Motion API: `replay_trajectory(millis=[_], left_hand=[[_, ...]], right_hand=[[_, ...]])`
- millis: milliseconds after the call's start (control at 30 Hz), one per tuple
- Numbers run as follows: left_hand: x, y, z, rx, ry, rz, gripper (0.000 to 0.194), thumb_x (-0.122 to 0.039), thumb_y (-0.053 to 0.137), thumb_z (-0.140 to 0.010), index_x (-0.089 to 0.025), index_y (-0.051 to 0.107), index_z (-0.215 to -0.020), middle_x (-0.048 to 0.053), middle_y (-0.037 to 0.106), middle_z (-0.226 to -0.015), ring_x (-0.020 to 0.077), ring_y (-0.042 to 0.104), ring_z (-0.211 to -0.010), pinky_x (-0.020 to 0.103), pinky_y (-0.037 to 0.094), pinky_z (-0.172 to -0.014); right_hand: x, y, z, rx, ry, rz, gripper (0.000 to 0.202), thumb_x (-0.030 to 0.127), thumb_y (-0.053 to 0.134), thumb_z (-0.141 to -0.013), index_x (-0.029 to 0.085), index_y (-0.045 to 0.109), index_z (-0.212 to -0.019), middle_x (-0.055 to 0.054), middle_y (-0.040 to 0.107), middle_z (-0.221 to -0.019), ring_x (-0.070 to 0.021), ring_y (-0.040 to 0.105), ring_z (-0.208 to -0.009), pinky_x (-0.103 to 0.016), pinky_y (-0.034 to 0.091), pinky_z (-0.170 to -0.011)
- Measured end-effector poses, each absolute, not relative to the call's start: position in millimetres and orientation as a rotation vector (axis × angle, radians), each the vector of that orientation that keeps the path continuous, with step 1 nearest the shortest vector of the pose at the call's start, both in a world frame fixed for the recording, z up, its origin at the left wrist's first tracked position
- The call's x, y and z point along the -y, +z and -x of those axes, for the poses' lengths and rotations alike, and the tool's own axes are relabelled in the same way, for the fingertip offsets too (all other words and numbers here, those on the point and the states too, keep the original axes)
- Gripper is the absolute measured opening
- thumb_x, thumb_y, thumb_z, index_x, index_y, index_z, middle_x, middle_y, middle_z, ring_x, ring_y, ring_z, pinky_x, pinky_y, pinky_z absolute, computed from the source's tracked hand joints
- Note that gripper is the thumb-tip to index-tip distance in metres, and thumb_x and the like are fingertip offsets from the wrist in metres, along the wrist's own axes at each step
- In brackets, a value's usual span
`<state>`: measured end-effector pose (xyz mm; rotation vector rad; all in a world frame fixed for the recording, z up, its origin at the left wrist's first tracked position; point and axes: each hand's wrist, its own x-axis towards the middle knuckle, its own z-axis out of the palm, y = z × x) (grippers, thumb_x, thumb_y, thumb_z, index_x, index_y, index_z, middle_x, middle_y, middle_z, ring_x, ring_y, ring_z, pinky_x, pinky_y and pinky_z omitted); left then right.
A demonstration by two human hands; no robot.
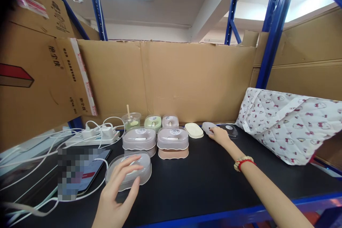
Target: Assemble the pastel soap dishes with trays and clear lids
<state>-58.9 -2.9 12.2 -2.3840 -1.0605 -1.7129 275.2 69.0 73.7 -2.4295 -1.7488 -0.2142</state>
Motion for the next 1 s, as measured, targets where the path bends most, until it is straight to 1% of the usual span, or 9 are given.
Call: replay_trajectory(millis=[133, 233, 333, 433, 533, 633, 733, 833, 1000], left_hand=[[-7.9, 52.6, 27.5, 1.196, -2.126, 2.635, 0.021, -0.031, 0.049, -0.081, -0.019, 0.062, -0.091, 0.007, 0.065, -0.097, 0.018, 0.061, -0.094, 0.03, 0.049, -0.083], [-21.3, 72.4, 0.6, 1.25, -2.371, 2.915, 0.025, -0.038, 0.05, -0.077, -0.017, 0.061, -0.085, 0.008, 0.065, -0.094, 0.0176, 0.061, -0.091, 0.028, 0.048, -0.079], [-33.1, 83.0, -19.9, 1.257, -2.421, 3.066, 0.022, -0.034, 0.052, -0.076, -0.016, 0.061, -0.085, 0.005, 0.065, -0.093, 0.016, 0.06, -0.091, 0.025, 0.046, -0.077], [-44.0, 93.4, -31.1, 1.335, -2.409, 3.138, 0.015, -0.025, 0.052, -0.076, -0.017, 0.062, -0.083, 0.003, 0.064, -0.09, 0.0114, 0.059, -0.08, 0.022, 0.045, -0.071], [-56.9, 106.9, -33.3, 1.433, -2.44, 3.163, 0.012, -0.02, 0.052, -0.077, -0.015, 0.062, -0.08, 0.003, 0.064, -0.086, 0.0095, 0.058, -0.072, 0.02, 0.044, -0.063], [-70.2, 118.2, -26.4, 1.588, -2.49, 3.102, 0.012, -0.02, 0.053, -0.078, -0.014, 0.063, -0.081, 0.004, 0.064, -0.083, 0.0096, 0.059, -0.069, 0.02, 0.045, -0.062], [-79.7, 121.7, -14.6, 1.663, -2.555, 3.048, 0.018, -0.025, 0.054, -0.08, -0.014, 0.063, -0.091, 0.007, 0.066, -0.087, 0.0115, 0.061, -0.071, 0.023, 0.048, -0.065], [-83.2, 116.9, -8.1, 1.674, -2.692, 3.026, 0.032, -0.035, 0.058, -0.08, -0.013, 0.058, -0.103, 0.01, 0.066, -0.093, 0.0147, 0.064, -0.075, 0.025, 0.05, -0.07], [-77.4, 104.3, -13.4, 1.28, -3.229, 2.828, 0.058, -0.042, 0.072, -0.063, -0.014, 0.051, -0.11, 0.011, 0.065, -0.105, 0.0184, 0.065, -0.085, 0.027, 0.05, -0.074]], right_hand=[[-74.9, 85.0, -266.1, 1.751, -0.133, 2.452, 0.038, 0.021, 0.043, -0.08, 0.022, 0.062, -0.114, -0.006, 0.06, -0.11, -0.0186, 0.055, -0.108, -0.026, 0.044, -0.088], [-80.5, 82.0, -261.6, 1.714, -0.078, 2.464, 0.051, 0.035, 0.046, -0.082, 0.02, 0.048, -0.131, -0.01, 0.052, -0.123, -0.022, 0.05, -0.117, -0.031, 0.042, -0.094], [-85.3, 71.3, -259.2, 1.658, 0.009, 2.475, 0.063, 0.05, 0.038, -0.085, 0.017, 0.039, -0.138, -0.015, 0.047, -0.127, -0.0232, 0.05, -0.116, -0.034, 0.042, -0.093], [-86.5, 62.1, -255.5, 1.619, 0.09, 2.468, 0.079, 0.059, 0.049, -0.076, 0.014, 0.034, -0.14, -0.017, 0.05, -0.12, -0.0223, 0.054, -0.108, -0.033, 0.045, -0.09], [-83.1, 59.5, -250.4, 1.583, 0.137, 2.451, 0.087, 0.052, 0.064, -0.066, 0.017, 0.035, -0.14, -0.016, 0.048, -0.121, -0.0224, 0.055, -0.108, -0.033, 0.045, -0.091], [-77.0, 65.0, -245.6, 1.509, 0.138, 2.44, 0.077, 0.043, 0.065, -0.068, 0.017, 0.041, -0.136, -0.016, 0.044, -0.124, -0.0241, 0.054, -0.111, -0.034, 0.045, -0.094], [-71.6, 78.0, -238.0, 1.44, 0.003, 2.381, 0.074, 0.035, 0.061, -0.072, 0.019, 0.035, -0.139, -0.015, 0.032, -0.134, -0.0264, 0.042, -0.124, -0.036, 0.042, -0.1], [-69.3, 94.3, -220.6, 1.436, -0.17, 2.022, 0.081, 0.035, 0.065, -0.067, 0.02, 0.03, -0.139, -0.012, 0.023, -0.14, -0.0247, 0.033, -0.131, -0.037, 0.039, -0.106], [-74.4, 109.4, -174.4, 1.907, -0.087, 1.025, 0.096, 0.047, 0.074, -0.052, 0.021, 0.033, -0.135, -0.01, 0.032, -0.138, -0.0219, 0.037, -0.129, -0.039, 0.038, -0.107]])
